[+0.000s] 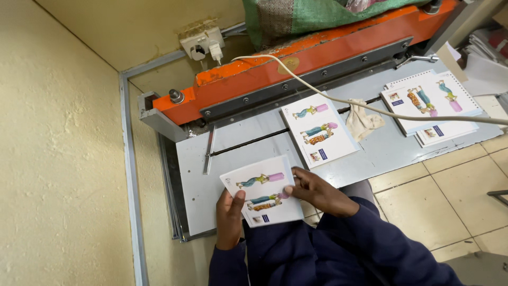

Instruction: The person repeatedly picks up small printed booklets, opens them to check the binding, and places them into a stack on the table. The person handles each booklet one at a time, flipping pages and aligning them before stacking.

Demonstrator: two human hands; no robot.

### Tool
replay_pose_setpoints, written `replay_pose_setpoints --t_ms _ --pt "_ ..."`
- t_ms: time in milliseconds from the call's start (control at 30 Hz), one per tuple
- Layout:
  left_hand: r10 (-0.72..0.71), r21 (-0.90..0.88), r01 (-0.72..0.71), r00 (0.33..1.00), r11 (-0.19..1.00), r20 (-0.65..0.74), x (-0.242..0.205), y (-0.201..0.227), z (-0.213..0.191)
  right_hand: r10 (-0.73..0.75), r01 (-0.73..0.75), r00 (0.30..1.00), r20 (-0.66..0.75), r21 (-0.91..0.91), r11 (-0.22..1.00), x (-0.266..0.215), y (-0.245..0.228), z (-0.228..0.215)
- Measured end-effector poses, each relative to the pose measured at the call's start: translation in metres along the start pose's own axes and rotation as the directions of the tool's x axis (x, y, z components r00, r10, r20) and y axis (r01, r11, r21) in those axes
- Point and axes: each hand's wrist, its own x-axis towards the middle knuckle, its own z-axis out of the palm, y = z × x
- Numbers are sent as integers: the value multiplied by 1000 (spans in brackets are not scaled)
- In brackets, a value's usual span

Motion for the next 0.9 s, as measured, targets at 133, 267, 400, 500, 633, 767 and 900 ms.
replay_pose_setpoints --t_ms 133,267,400,500,633,767,900 --pt "286 284 -263 957 922 -42 -14 29 11 -189 151 975 -120 -271 951 18 1 13" --pt "559 163 -550 829 819 -14 -17 40 28 -400 344 900 -174 -278 897 35 24 25" --pt "578 133 -568 814 812 -56 1 -4 22 -453 432 858 -240 -139 891 58 96 25" --pt "626 111 -619 778 778 -47 8 -17 18 -502 465 833 -233 -195 863 58 94 25" --pt "638 57 -636 770 769 -19 5 -16 17 -527 479 820 -222 -238 845 68 109 20" --pt "646 89 -641 760 763 -69 17 -39 17 -485 430 834 -263 -240 870 76 127 17" --pt "712 72 -708 699 702 -63 18 -46 19 -472 430 836 -278 -203 880 76 130 19"
